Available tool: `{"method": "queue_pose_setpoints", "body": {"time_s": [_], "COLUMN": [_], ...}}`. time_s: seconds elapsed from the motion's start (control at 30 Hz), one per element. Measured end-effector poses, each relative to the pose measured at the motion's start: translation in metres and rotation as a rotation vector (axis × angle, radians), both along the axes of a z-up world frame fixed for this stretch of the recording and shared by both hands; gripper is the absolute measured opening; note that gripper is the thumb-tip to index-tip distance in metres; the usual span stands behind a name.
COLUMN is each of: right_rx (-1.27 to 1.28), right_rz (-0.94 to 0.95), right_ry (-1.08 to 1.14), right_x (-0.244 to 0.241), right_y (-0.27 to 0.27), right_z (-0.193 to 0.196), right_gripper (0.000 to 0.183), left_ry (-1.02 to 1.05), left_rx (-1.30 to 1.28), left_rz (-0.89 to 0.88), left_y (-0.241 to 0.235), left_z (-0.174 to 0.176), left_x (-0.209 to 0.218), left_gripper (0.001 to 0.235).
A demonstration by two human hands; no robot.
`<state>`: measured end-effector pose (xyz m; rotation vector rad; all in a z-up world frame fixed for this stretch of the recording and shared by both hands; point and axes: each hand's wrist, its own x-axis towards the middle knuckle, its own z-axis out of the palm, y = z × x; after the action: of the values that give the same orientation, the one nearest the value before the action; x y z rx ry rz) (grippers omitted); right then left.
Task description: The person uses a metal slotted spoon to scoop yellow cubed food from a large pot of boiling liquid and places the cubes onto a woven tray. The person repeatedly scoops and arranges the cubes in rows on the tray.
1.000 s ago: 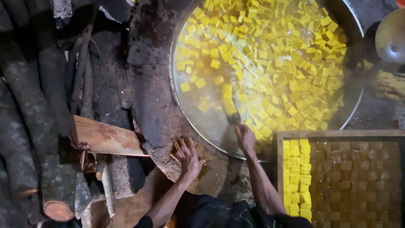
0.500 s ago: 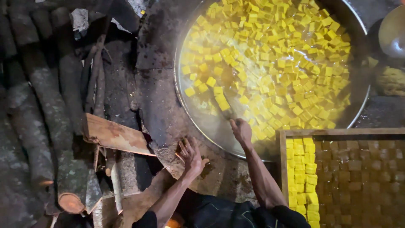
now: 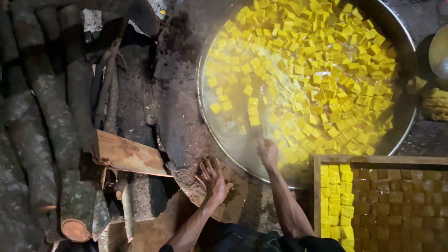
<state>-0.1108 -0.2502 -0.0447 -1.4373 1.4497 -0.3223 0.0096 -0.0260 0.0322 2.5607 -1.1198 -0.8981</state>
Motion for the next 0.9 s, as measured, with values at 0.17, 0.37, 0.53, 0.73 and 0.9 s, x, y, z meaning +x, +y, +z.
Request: {"method": "queue_pose_setpoints", "body": {"time_s": [0.17, 0.37, 0.53, 0.73, 0.9], "right_rx": [-0.352, -0.312, -0.281, -0.353, -0.152], "right_rz": [0.198, 0.133, 0.171, 0.213, 0.077], "right_ry": [0.277, 0.105, 0.142, 0.208, -0.1], "right_x": [0.007, 0.004, -0.001, 0.041, 0.063], "right_y": [-0.034, -0.062, -0.062, -0.091, -0.103], "right_z": [-0.03, -0.01, -0.01, -0.029, 0.012], "right_gripper": [0.045, 0.042, 0.041, 0.045, 0.039], "left_ry": [0.019, -0.008, -0.003, 0.014, -0.013], "left_rx": [0.046, 0.04, 0.062, 0.046, 0.061], "left_rz": [0.001, -0.001, 0.014, 0.001, 0.02], "left_y": [-0.003, -0.004, -0.003, 0.0, -0.006], "left_z": [0.0, 0.003, 0.0, -0.002, 0.004], "left_x": [-0.002, 0.002, -0.002, -0.002, 0.002], "left_gripper": [0.128, 0.128, 0.129, 0.129, 0.129]}}
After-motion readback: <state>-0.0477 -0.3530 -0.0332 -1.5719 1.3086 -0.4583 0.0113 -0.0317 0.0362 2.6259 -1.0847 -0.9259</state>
